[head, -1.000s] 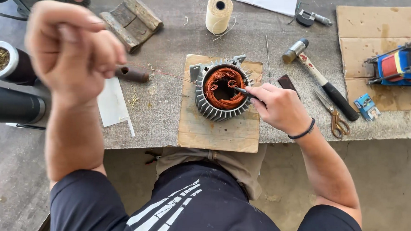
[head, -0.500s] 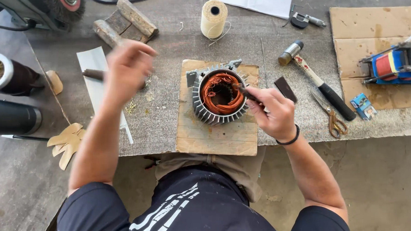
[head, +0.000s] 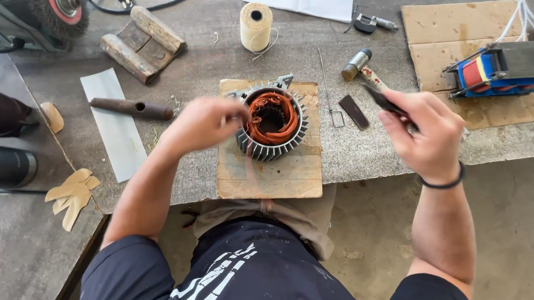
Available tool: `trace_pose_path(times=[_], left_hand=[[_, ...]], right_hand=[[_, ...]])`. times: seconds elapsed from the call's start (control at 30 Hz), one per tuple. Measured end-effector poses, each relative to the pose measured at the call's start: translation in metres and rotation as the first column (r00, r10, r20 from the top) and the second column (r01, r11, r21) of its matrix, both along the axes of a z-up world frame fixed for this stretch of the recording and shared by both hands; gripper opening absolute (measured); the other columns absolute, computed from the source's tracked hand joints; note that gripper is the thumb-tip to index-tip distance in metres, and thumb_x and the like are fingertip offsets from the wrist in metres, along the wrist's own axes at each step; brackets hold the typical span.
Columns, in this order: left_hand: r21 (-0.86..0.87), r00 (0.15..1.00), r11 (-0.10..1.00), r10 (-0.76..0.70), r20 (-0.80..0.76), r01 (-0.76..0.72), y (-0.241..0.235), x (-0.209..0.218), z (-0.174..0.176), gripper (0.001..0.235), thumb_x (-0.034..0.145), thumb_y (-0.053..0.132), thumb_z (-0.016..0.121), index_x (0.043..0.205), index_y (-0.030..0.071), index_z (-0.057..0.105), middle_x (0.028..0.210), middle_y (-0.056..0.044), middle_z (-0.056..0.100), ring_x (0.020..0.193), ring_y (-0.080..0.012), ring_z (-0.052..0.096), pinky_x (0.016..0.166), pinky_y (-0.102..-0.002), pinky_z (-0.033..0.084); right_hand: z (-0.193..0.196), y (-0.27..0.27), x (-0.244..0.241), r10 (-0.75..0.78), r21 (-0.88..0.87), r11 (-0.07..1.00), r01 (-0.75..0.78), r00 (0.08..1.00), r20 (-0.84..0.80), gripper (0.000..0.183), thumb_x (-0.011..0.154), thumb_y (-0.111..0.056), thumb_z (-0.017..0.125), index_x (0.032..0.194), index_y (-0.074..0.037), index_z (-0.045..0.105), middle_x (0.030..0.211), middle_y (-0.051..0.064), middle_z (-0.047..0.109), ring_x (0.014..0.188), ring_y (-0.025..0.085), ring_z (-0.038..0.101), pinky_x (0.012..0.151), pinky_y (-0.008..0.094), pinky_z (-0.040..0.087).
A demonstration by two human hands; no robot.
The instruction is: Rewinding an electric motor stator by threading and organizing copper wires
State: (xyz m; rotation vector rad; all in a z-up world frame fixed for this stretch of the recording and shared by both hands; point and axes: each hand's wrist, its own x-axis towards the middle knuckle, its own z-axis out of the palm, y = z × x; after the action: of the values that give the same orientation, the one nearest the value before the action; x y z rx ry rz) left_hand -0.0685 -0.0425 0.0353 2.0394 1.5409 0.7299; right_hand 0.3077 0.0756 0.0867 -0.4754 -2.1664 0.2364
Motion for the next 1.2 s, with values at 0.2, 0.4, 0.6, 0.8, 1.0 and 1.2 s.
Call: trace_pose_path(times=[0.2, 0.4, 0.6, 0.8, 1.0, 1.2], left_hand=[[0.375, 0.969, 0.923, -0.013, 0.249, -0.084, 0.051, 0.015, -0.014, 0.022, 0.099, 0.008, 0.066, 0.119, 0.013, 0.072, 0.103, -0.010, 0.073, 0.091, -0.0339, 0.071, 0.082, -0.045, 0.057], [0.179, 0.840, 0.956, -0.290, 0.458, 0.233, 0.084, 0.031, -0.026, 0.030, 0.095, 0.023, 0.076, 0.123, 0.016, 0.070, 0.101, -0.001, 0.078, 0.086, -0.0121, 0.071, 0.073, -0.028, 0.057], [0.149, 0.813, 0.980, -0.192, 0.550, 0.131, 0.085, 0.042, -0.044, 0.020, 0.092, 0.019, 0.079, 0.111, 0.017, 0.074, 0.089, 0.002, 0.078, 0.078, -0.0048, 0.070, 0.067, -0.021, 0.055], [0.248, 0.926, 0.961, 0.024, 0.378, -0.126, 0.061, 0.049, -0.030, 0.016, 0.091, 0.022, 0.079, 0.106, 0.023, 0.074, 0.087, 0.008, 0.079, 0.084, -0.0164, 0.077, 0.076, -0.029, 0.059], [0.618, 0.943, 0.764, 0.315, -0.106, -0.186, 0.050, 0.055, -0.056, 0.008, 0.102, 0.028, 0.060, 0.105, 0.032, 0.067, 0.083, 0.011, 0.069, 0.076, -0.0154, 0.072, 0.065, -0.028, 0.058], [0.569, 0.950, 0.766, 0.183, 0.251, -0.298, 0.051, 0.051, -0.027, 0.022, 0.097, 0.021, 0.072, 0.119, 0.022, 0.068, 0.099, -0.005, 0.073, 0.094, -0.0258, 0.074, 0.079, -0.038, 0.061]], right_hand=[[0.020, -0.017, -0.047, -0.009, 0.079, 0.997, -0.025, 0.916, 0.401, 0.016, 0.105, -0.014, 0.069, 0.116, -0.006, 0.077, 0.089, 0.012, 0.072, 0.077, 0.031, 0.071, 0.065, 0.040, 0.058], [0.020, -0.011, -0.073, -0.053, 0.043, 0.999, 0.034, 0.763, 0.644, 0.017, 0.101, -0.020, 0.064, 0.115, -0.016, 0.073, 0.094, 0.004, 0.072, 0.083, 0.028, 0.072, 0.069, 0.044, 0.058], [-0.006, -0.014, -0.079, -0.059, 0.013, 0.998, 0.064, 0.797, 0.601, 0.020, 0.101, -0.020, 0.062, 0.118, -0.016, 0.070, 0.090, 0.003, 0.068, 0.078, 0.028, 0.072, 0.066, 0.042, 0.058], [-0.043, -0.023, -0.085, -0.219, 0.134, 0.975, 0.175, 0.847, 0.484, 0.025, 0.102, -0.026, 0.063, 0.125, -0.021, 0.070, 0.089, -0.005, 0.063, 0.076, 0.016, 0.070, 0.063, 0.030, 0.058], [-0.076, -0.018, -0.106, -0.307, 0.225, 0.945, 0.238, 0.882, 0.357, 0.027, 0.101, -0.031, 0.066, 0.127, -0.026, 0.067, 0.088, -0.008, 0.057, 0.077, 0.015, 0.069, 0.061, 0.030, 0.058], [-0.050, -0.004, -0.115, -0.210, 0.225, 0.959, 0.172, 0.965, 0.158, 0.017, 0.100, -0.021, 0.069, 0.116, -0.015, 0.072, 0.085, 0.001, 0.064, 0.073, 0.023, 0.070, 0.061, 0.034, 0.058]])
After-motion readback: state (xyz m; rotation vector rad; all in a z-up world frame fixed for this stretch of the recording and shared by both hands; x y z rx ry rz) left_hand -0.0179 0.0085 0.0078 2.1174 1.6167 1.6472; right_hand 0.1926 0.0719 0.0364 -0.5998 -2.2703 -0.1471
